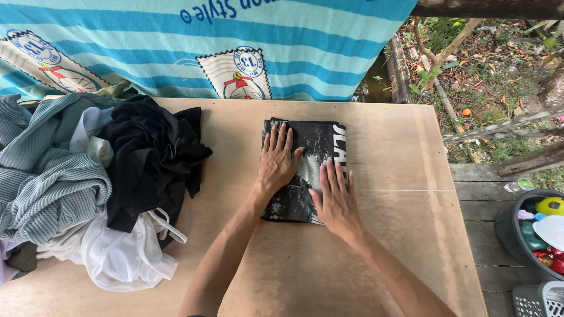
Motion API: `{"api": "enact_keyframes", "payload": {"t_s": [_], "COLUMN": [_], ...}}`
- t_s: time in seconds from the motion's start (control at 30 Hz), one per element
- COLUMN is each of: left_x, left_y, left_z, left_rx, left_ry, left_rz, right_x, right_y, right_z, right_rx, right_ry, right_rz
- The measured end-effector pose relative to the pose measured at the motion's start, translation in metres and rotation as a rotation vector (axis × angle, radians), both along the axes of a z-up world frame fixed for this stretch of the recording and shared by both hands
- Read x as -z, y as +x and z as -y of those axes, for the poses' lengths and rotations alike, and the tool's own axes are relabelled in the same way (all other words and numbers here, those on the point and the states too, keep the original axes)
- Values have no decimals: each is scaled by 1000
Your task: The person folds several shirts by hand on a wooden table, smoothing the fabric of each shirt before completing the folds.
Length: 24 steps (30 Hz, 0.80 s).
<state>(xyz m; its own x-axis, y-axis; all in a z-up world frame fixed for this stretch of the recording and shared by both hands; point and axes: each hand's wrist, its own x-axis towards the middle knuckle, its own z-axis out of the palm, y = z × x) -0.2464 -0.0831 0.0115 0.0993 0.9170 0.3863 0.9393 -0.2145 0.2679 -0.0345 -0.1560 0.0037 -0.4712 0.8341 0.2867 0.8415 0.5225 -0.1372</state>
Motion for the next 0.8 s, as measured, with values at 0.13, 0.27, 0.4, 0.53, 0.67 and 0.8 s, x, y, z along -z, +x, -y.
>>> {"api": "enact_keyframes", "payload": {"t_s": [0.13,0.27,0.4,0.53,0.67,0.8], "left_x": [-5,-12,-31,-41,-20,5], "left_y": [5,30,27,9,0,13], "left_z": [9,51,103,113,93,66], "left_rx": [10,121,243,95,-176,-226], "left_ry": [13,72,-92,-96,-78,153], "left_rz": [-144,-223,52,8,-19,-102], "right_x": [-14,-23,-25,-23,-26,-32], "right_y": [4,6,11,13,13,4], "right_z": [44,45,42,47,40,23], "right_rx": [-8,0,-34,-25,-50,2], "right_ry": [20,33,8,-17,-4,-42], "right_rz": [-31,-2,-69,-78,-60,21]}}
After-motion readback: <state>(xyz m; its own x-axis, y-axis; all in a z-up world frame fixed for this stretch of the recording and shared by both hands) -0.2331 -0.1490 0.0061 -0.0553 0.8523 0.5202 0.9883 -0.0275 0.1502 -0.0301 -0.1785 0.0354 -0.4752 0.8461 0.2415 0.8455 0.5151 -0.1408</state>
